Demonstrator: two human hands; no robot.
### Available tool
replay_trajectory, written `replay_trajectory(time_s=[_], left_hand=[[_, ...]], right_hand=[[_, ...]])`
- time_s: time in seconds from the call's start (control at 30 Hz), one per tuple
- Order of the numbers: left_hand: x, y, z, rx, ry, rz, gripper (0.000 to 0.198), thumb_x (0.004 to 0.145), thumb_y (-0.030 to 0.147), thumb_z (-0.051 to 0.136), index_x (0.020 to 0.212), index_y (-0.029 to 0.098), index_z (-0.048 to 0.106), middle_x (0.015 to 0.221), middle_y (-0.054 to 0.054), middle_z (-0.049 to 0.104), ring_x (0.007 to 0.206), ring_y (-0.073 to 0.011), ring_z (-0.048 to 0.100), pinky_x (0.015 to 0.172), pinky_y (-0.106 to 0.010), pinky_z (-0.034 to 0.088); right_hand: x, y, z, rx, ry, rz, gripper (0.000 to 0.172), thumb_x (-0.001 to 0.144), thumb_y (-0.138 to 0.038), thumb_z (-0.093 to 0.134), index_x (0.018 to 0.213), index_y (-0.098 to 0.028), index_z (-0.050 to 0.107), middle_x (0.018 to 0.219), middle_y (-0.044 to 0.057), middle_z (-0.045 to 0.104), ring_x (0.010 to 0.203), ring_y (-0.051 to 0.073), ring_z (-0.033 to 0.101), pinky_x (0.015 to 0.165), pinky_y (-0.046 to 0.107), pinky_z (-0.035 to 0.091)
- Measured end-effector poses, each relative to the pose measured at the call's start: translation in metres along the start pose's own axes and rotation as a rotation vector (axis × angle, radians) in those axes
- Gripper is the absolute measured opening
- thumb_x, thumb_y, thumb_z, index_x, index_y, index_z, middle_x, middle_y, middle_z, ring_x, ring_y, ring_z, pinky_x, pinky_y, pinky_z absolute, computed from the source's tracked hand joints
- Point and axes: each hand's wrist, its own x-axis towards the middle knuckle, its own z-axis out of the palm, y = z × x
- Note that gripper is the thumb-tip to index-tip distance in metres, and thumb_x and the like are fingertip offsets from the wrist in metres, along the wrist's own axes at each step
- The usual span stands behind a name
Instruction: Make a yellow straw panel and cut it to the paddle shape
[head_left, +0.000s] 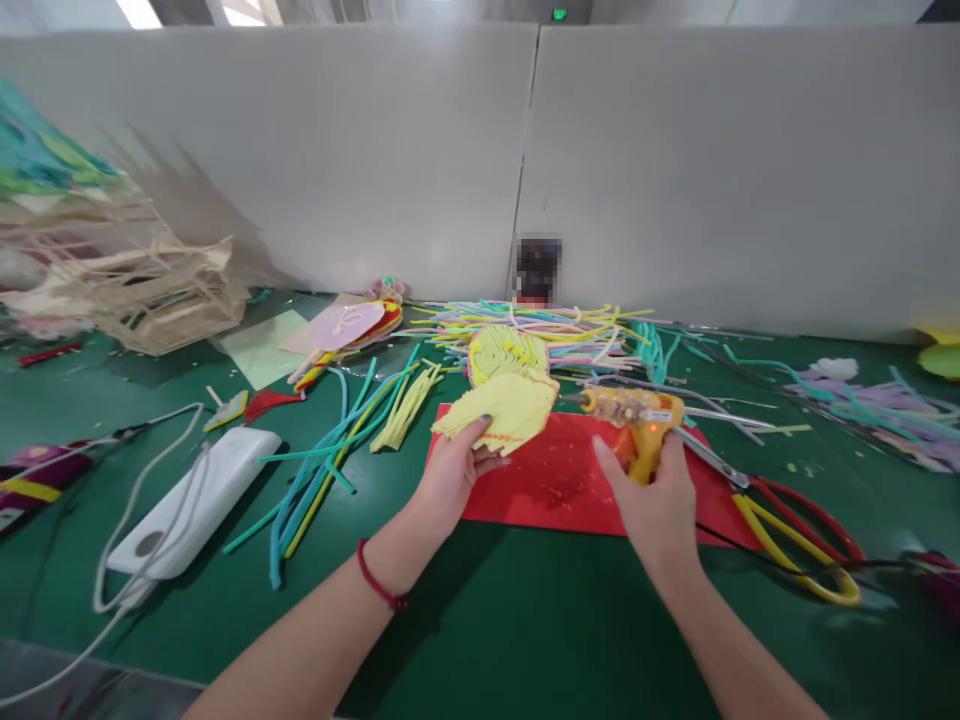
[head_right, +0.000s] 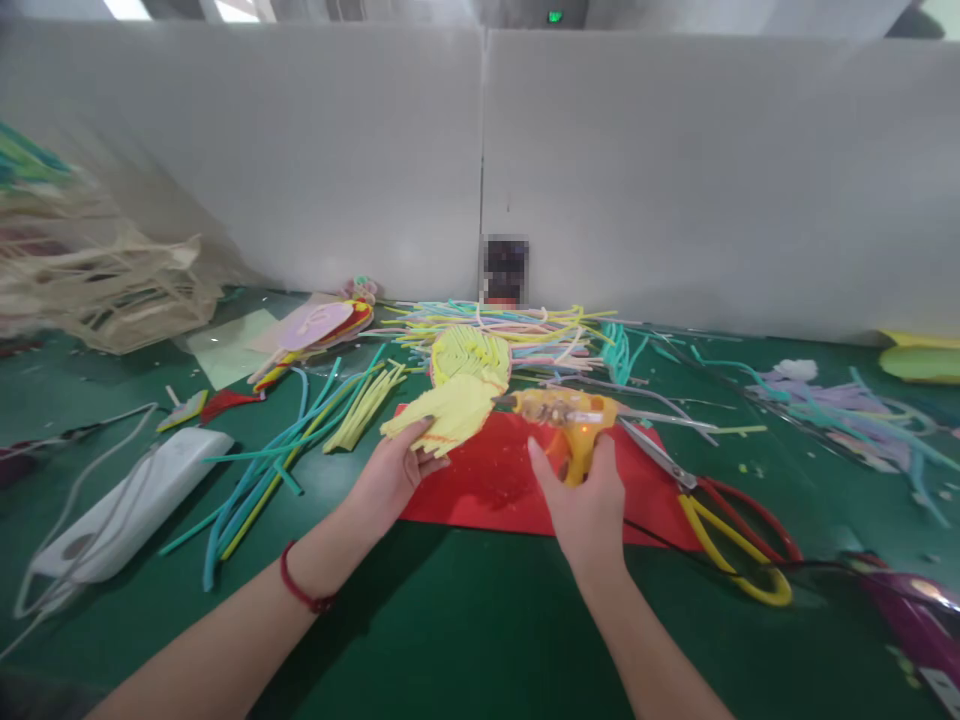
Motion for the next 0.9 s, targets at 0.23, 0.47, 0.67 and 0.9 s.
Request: replay_trajectory(time_s=[0.23,0.47,0.67,0.9], left_hand=[[0.0,0.001,0.001,-0.155,0.028,-0.094,0.014,0.083,0.014,0.054,0.095,0.015,0.062,0.084,-0.005,0.072,0.069,-0.0142,0.068,0.061,-0.026,0.058],[0.002,0.002,-0.004,-0.13,-0.001,-0.095,0.02,0.083,0.019,0.055,0.103,0.018,0.061,0.109,-0.008,0.069,0.089,-0.0191,0.069,0.069,-0.029,0.059],[0.001,0.003,-0.003,-0.095,-0.001,-0.11,0.015,0.084,0.02,0.054,0.097,0.019,0.061,0.103,-0.007,0.07,0.091,-0.0197,0.069,0.07,-0.029,0.058],[0.0,0.005,-0.001,-0.105,-0.005,-0.116,0.019,0.084,0.018,0.052,0.102,0.019,0.061,0.107,-0.007,0.07,0.088,-0.0191,0.069,0.066,-0.027,0.058]], right_hand=[[-0.008,0.009,0.009,-0.1,0.014,-0.284,0.034,0.069,-0.051,0.06,0.076,-0.023,0.042,0.06,-0.003,0.044,0.051,0.016,0.047,0.049,0.03,0.04],[-0.005,0.013,0.009,-0.144,0.015,-0.337,0.03,0.071,-0.047,0.059,0.079,-0.022,0.046,0.06,-0.002,0.045,0.051,0.017,0.048,0.049,0.03,0.041],[-0.005,0.012,0.011,-0.154,0.019,-0.355,0.029,0.072,-0.047,0.059,0.079,-0.022,0.047,0.061,-0.002,0.045,0.049,0.015,0.046,0.048,0.029,0.04],[-0.005,0.016,0.012,-0.142,0.003,-0.31,0.031,0.071,-0.048,0.06,0.082,-0.021,0.048,0.063,0.0,0.049,0.054,0.018,0.051,0.05,0.031,0.043]])
